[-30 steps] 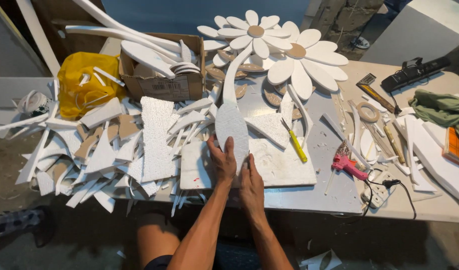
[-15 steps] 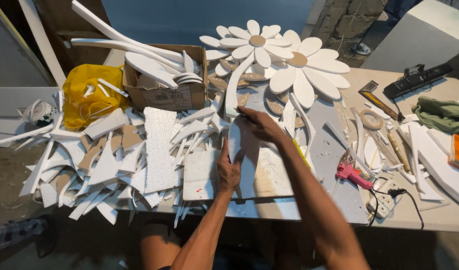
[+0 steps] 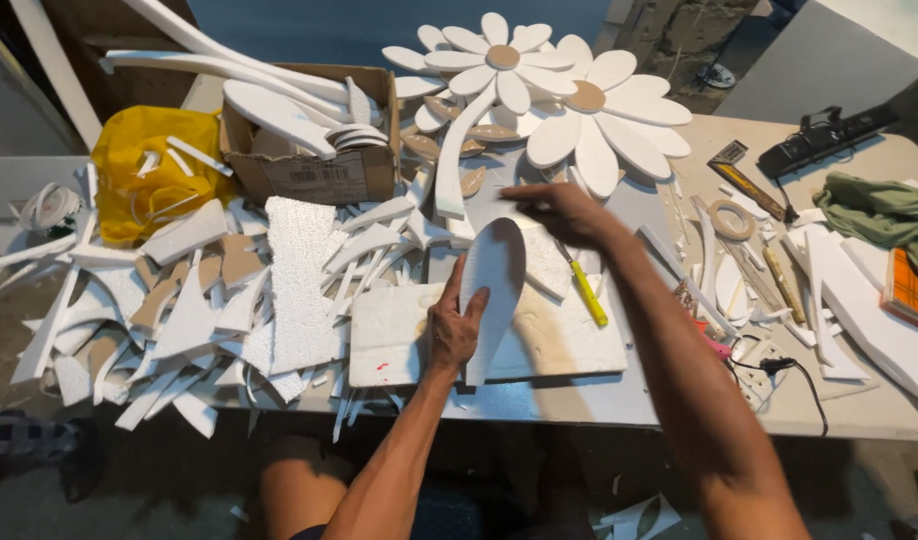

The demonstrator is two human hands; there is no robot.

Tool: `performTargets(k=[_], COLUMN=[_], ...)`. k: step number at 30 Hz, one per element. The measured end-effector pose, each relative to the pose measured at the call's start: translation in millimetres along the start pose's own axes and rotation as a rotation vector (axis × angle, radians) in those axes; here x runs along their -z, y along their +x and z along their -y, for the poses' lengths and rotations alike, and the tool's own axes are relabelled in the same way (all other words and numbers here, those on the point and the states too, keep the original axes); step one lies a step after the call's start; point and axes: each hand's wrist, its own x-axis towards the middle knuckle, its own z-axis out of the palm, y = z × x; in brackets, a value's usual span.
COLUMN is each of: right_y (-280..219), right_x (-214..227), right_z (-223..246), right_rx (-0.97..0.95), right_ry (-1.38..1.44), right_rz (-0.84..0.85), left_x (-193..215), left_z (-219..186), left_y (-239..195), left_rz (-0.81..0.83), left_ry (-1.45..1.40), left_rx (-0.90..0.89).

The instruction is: The person uses a utility knife to cut a white foam sheet into a curved petal shape on a cluttered workbench. They trim the edges, flip the piece, and continue refining the shape while finished foam flowers are visible nearby.

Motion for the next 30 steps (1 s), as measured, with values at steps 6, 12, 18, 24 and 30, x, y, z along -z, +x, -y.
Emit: performTargets(k=[6, 12, 18, 24, 30], right_y=[-19, -16, -32, -52, -4], right_x=[-18, -28, -132, -134, -32], right_z=[-5, -10, -60, 18, 34], right_rx=[-0.002, 0.042, 0.015, -0.153, -0.095], right_ry=[-0.045, 0.123, 0.355, 0.537, 0.067], right_rz=[-0.018, -0.145, -0.42, -0.706, -0.086], left_x=[2, 0, -2, 1, 2], left_z=[-6, -13, 3, -10, -20], left_y=[-3, 0, 1, 1, -1], left_rz=[-0.032, -0.044, -0.146, -0.051, 0.05], left_ry=[-0.028, 0.004, -0.066, 0.02, 0.08], left_rx=[0.012, 0.017, -0.041, -0.03, -0.046])
